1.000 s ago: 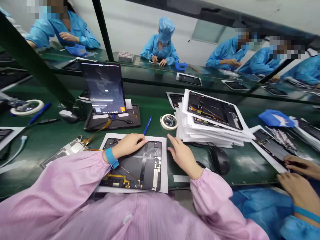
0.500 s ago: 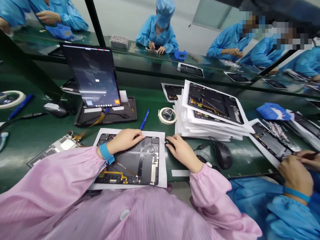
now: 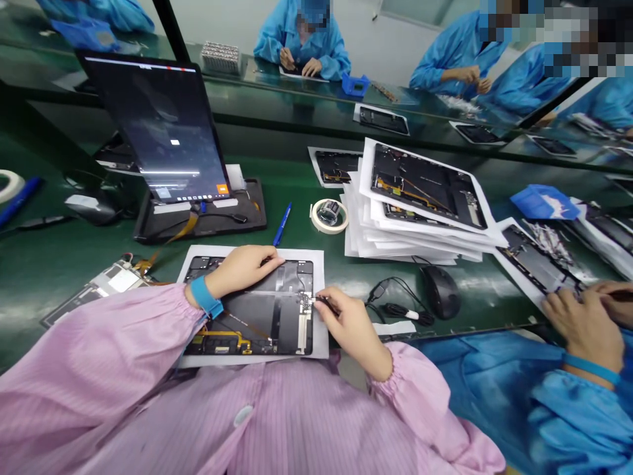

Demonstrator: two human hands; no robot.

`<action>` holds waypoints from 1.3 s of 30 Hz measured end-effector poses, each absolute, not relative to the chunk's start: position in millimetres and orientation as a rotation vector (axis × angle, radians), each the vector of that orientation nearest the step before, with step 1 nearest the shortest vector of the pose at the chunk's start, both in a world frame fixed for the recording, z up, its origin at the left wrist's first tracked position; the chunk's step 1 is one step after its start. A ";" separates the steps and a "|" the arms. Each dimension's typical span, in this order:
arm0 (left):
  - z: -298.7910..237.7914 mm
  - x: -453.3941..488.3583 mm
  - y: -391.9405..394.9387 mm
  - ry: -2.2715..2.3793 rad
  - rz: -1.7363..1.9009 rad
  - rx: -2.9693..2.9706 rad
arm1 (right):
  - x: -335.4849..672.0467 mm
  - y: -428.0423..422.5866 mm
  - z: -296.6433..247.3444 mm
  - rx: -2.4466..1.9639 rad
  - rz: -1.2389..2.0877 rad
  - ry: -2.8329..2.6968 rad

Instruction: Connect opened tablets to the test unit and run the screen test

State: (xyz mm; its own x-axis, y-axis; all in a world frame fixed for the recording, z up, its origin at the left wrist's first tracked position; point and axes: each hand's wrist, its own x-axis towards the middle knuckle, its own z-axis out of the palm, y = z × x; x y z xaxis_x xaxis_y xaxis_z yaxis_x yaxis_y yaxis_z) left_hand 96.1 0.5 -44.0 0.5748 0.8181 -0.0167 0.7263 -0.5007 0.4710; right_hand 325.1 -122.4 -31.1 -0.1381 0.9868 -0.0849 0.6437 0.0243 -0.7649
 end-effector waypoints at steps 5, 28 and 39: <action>-44.4 95.9 0.6 1.244 0.286 2.380 | 325.8 -126.2 -39.7 -1.687 0.964 -1.737; -43.9 96.0 4.7 1.296 0.330 2.355 | 304.4 -123.1 -46.3 -1.740 0.079 -2.291; -45.0 89.5 10.5 1.405 0.353 2.316 | 298.8 -100.5 -49.0 -1.866 0.028 -2.403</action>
State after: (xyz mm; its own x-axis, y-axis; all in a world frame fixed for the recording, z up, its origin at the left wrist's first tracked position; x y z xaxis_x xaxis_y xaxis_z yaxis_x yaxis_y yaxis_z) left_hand 89.5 10.5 -45.0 0.4606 0.8876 0.0055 0.7846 -0.4100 0.4651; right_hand 298.8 -100.5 -49.0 -0.2448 0.9673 0.0667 0.9655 0.2495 -0.0749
